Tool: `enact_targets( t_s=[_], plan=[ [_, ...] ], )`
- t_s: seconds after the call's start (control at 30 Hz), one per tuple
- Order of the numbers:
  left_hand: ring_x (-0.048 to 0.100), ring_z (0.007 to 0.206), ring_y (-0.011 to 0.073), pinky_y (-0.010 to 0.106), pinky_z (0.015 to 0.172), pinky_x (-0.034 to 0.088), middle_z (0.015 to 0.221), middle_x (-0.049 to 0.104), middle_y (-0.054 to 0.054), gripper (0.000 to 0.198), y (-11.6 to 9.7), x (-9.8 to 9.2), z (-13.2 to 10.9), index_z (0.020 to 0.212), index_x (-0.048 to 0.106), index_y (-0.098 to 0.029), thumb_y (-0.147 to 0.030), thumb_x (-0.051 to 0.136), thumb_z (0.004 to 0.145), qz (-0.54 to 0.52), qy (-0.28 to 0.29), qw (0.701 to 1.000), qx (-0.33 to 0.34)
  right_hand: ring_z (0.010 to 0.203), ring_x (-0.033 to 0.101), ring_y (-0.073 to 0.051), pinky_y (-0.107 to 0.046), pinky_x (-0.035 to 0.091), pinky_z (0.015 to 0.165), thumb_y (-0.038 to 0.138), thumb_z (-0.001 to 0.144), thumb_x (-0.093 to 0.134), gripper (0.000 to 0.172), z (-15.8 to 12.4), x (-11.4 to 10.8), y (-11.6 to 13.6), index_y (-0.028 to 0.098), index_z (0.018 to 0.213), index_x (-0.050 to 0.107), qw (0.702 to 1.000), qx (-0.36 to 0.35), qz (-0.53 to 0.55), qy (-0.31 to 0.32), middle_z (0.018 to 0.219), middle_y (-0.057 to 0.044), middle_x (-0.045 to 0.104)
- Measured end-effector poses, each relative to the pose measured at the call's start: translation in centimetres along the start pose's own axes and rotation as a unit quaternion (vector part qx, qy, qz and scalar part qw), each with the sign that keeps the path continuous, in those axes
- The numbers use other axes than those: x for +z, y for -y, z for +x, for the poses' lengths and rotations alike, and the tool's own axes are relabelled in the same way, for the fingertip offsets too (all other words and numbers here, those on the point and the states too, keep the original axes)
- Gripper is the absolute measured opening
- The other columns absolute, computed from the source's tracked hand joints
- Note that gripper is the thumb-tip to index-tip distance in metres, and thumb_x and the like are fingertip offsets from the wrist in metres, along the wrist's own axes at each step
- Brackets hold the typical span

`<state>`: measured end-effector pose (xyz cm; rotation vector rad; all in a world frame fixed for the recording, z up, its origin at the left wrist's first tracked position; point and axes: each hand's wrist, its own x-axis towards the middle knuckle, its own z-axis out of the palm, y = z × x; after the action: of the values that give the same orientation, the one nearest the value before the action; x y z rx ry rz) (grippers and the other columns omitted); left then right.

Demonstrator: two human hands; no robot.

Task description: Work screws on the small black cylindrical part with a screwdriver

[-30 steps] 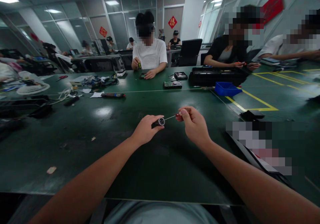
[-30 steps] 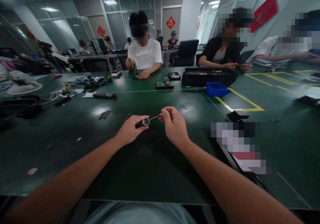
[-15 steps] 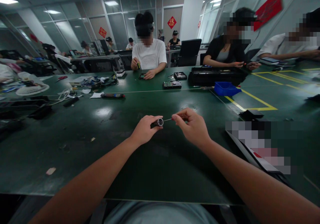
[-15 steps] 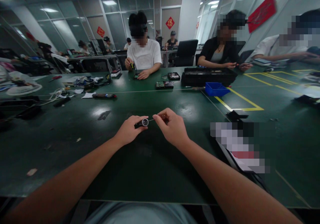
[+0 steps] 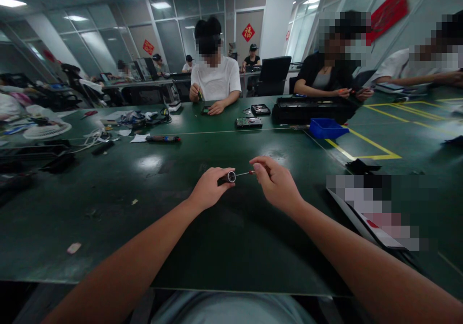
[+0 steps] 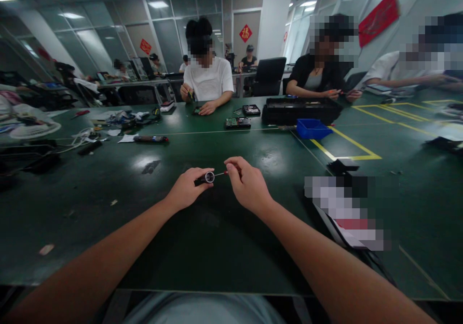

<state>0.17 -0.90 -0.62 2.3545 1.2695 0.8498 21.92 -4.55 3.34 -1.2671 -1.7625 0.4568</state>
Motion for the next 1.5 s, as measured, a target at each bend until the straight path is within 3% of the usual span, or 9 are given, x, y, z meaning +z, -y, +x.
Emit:
enact_targets(
  t_s=[0.17,0.3,0.4,0.63,0.8,0.87,1.03,1.3,1.5],
  plan=[
    [0.058,0.104,0.0236,0.041,0.093,0.046,0.111,0.068,0.004,0.042,0.0,-0.1,0.0,0.129,0.062,-0.027,-0.03,0.069,0.088,-0.004,-0.003,1.0,-0.001,0.067,0.061,-0.018,-0.033,0.044,0.063,0.039,0.1,0.04,0.032,-0.1,0.2,-0.3,0.023,0.102,0.067,1.0,0.003,0.027,0.002,0.077,-0.002,0.067],
    [0.058,0.105,0.0237,0.041,0.093,0.046,0.112,0.068,0.004,0.041,-0.1,-0.1,0.0,0.13,0.061,-0.027,-0.03,0.067,0.089,-0.008,0.005,1.0,-0.009,0.07,0.063,-0.019,-0.034,0.047,0.064,0.038,0.096,0.048,0.025,0.1,0.3,-0.4,0.022,0.108,0.062,0.996,0.041,0.072,-0.031,0.082,-0.004,0.069],
    [0.058,0.104,0.0236,0.04,0.092,0.046,0.111,0.068,0.003,0.041,-0.2,-0.1,0.0,0.129,0.061,-0.028,-0.03,0.068,0.089,-0.009,0.005,1.0,-0.014,0.072,0.064,-0.019,-0.035,0.051,0.069,0.04,0.093,0.054,0.023,0.3,0.5,-0.5,0.019,0.096,0.064,0.985,0.074,0.149,-0.042,0.08,-0.005,0.069],
    [0.057,0.113,0.0217,0.04,0.101,0.043,0.121,0.066,0.004,0.042,-0.2,-0.2,0.3,0.131,0.059,-0.026,-0.025,0.068,0.089,-0.005,-0.033,0.999,0.039,0.074,0.065,-0.018,-0.039,0.056,0.075,0.049,0.091,0.056,0.03,0.8,1.5,-1.7,0.02,0.09,0.064,0.929,0.146,0.334,-0.061,0.081,-0.005,0.066],
    [0.057,0.111,0.022,0.042,0.1,0.042,0.119,0.067,0.003,0.041,-0.3,-0.4,0.8,0.13,0.059,-0.028,-0.025,0.067,0.091,0.046,0.005,0.995,0.087,0.058,0.057,-0.017,-0.039,0.057,0.066,0.053,0.087,0.06,0.032,1.5,1.7,-3.0,0.022,0.078,0.059,0.889,0.23,0.391,-0.069,0.066,-0.002,0.058],
    [0.058,0.109,0.0224,0.043,0.099,0.042,0.116,0.068,0.003,0.041,-0.3,-0.3,0.8,0.13,0.059,-0.028,-0.026,0.068,0.09,0.056,0.022,0.995,0.073,0.057,0.056,-0.017,-0.037,0.055,0.063,0.053,0.087,0.06,0.032,1.6,1.7,-3.1,0.022,0.078,0.059,0.903,0.227,0.355,-0.083,0.066,-0.001,0.059],
    [0.058,0.106,0.0226,0.042,0.096,0.043,0.115,0.068,0.004,0.04,-0.4,-0.2,0.7,0.13,0.06,-0.026,-0.027,0.067,0.09,0.05,0.028,0.997,0.049,0.063,0.058,-0.016,-0.032,0.049,0.062,0.05,0.093,0.051,0.032,1.2,1.3,-2.5,0.021,0.085,0.059,0.958,0.139,0.225,-0.107,0.073,-0.002,0.063],
    [0.059,0.106,0.0227,0.041,0.097,0.043,0.115,0.068,0.004,0.042,-0.4,-0.2,0.5,0.13,0.06,-0.025,-0.031,0.068,0.089,0.039,0.011,0.998,0.04,0.072,0.065,-0.018,-0.035,0.051,0.069,0.041,0.096,0.049,0.026,0.6,1.0,-1.0,0.02,0.09,0.06,0.988,0.078,0.122,-0.06,0.078,-0.005,0.069],
    [0.058,0.106,0.0229,0.042,0.096,0.044,0.116,0.068,0.004,0.042,-0.1,-0.2,0.5,0.131,0.06,-0.027,-0.032,0.068,0.09,0.036,0.009,0.999,0.031,0.075,0.067,-0.019,-0.035,0.052,0.071,0.043,0.097,0.048,0.027,0.3,1.3,-1.3,0.02,0.094,0.061,0.989,0.063,0.127,-0.036,0.081,-0.005,0.07]
  ],
)
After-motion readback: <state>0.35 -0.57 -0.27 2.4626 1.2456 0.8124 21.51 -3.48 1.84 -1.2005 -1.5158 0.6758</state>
